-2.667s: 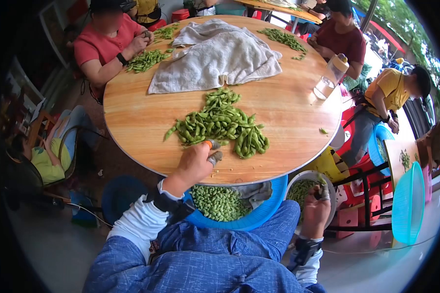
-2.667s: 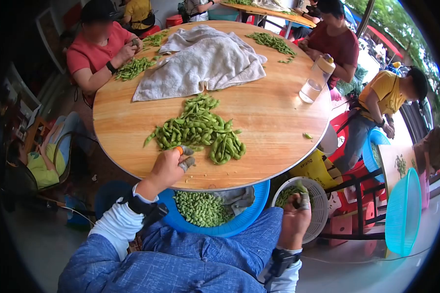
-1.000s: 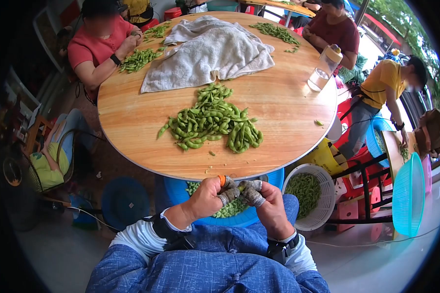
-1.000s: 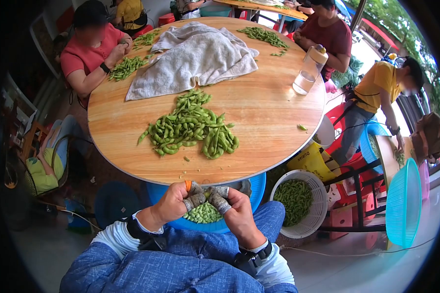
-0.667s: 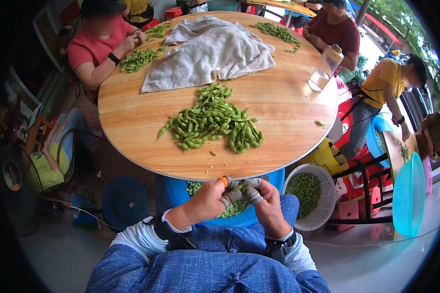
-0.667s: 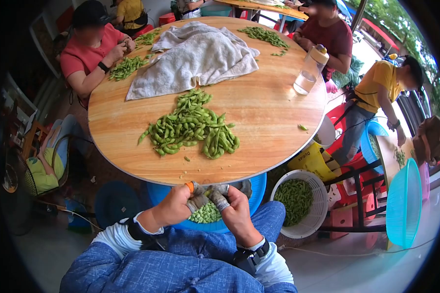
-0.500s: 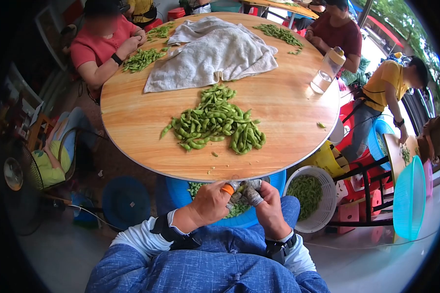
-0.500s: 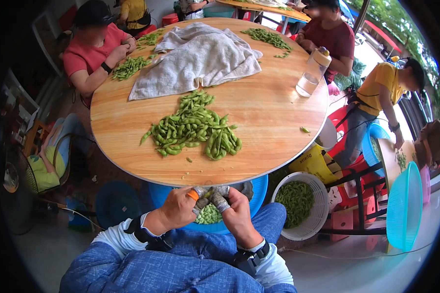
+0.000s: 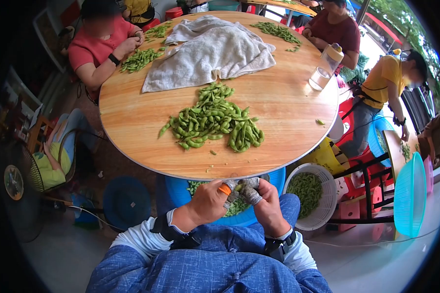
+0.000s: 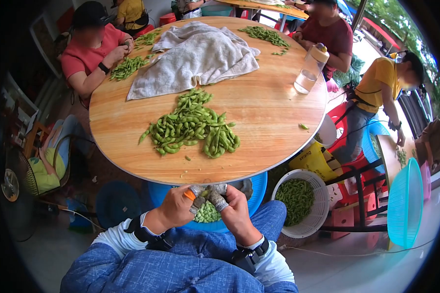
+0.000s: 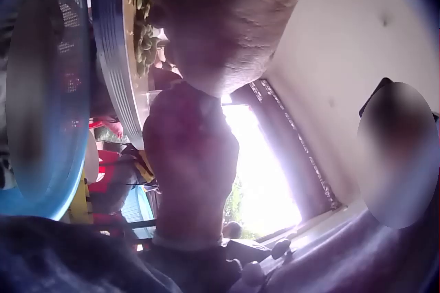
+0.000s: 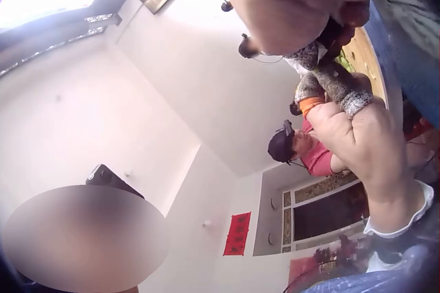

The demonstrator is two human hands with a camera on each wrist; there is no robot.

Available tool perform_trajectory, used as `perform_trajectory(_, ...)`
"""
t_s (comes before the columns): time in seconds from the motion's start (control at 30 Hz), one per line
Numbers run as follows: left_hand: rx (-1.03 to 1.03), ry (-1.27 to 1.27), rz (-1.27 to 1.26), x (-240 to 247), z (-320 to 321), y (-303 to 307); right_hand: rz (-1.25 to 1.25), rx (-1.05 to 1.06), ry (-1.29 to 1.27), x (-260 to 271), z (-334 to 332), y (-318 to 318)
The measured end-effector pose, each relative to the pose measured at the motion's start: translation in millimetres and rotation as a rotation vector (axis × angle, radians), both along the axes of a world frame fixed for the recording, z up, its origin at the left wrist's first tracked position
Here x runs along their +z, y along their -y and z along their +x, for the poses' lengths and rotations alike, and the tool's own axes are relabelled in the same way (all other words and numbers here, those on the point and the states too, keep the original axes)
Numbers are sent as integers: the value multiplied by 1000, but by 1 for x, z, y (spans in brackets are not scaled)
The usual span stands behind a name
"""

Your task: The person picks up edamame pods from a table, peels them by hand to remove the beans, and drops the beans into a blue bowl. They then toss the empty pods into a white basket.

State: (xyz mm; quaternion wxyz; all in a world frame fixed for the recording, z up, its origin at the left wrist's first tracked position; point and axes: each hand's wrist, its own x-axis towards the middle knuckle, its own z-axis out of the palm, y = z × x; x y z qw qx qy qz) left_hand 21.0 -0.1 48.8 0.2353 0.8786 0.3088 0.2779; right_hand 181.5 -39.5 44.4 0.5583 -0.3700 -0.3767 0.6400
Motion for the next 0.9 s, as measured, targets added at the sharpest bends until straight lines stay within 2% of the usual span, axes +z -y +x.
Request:
perform_trajectory(0.17, -21, 378, -171, -9, 11, 1, 88, -21, 14, -4, 0, 1)
perform_trajectory(0.27, 60, 105, -125, -9, 6, 5, 68, -11, 22, -5, 2, 0)
perform_trajectory(0.37, 93, -5, -33, 7, 4, 6, -3, 15, 24, -2, 4, 0)
perform_trajectory(0.47, 15, -20, 74, 0, 1, 1, 8, 23, -8, -4, 1, 0)
perform_trajectory(0.67, 23, 334, -299, 3, 9, 7, 97, -15, 15, -6, -2, 1)
perform_trajectory(0.77, 89, 428, -660, -4, 10, 6, 143, -37, 114, -8, -1, 1)
perform_trajectory(0.87, 88, 435, -811, 6, 10, 4, 193, -55, 264, -8, 2, 0)
perform_trajectory(0.9, 81, 421, -785, 5, 10, 4, 203, -57, 331, -7, 2, 0)
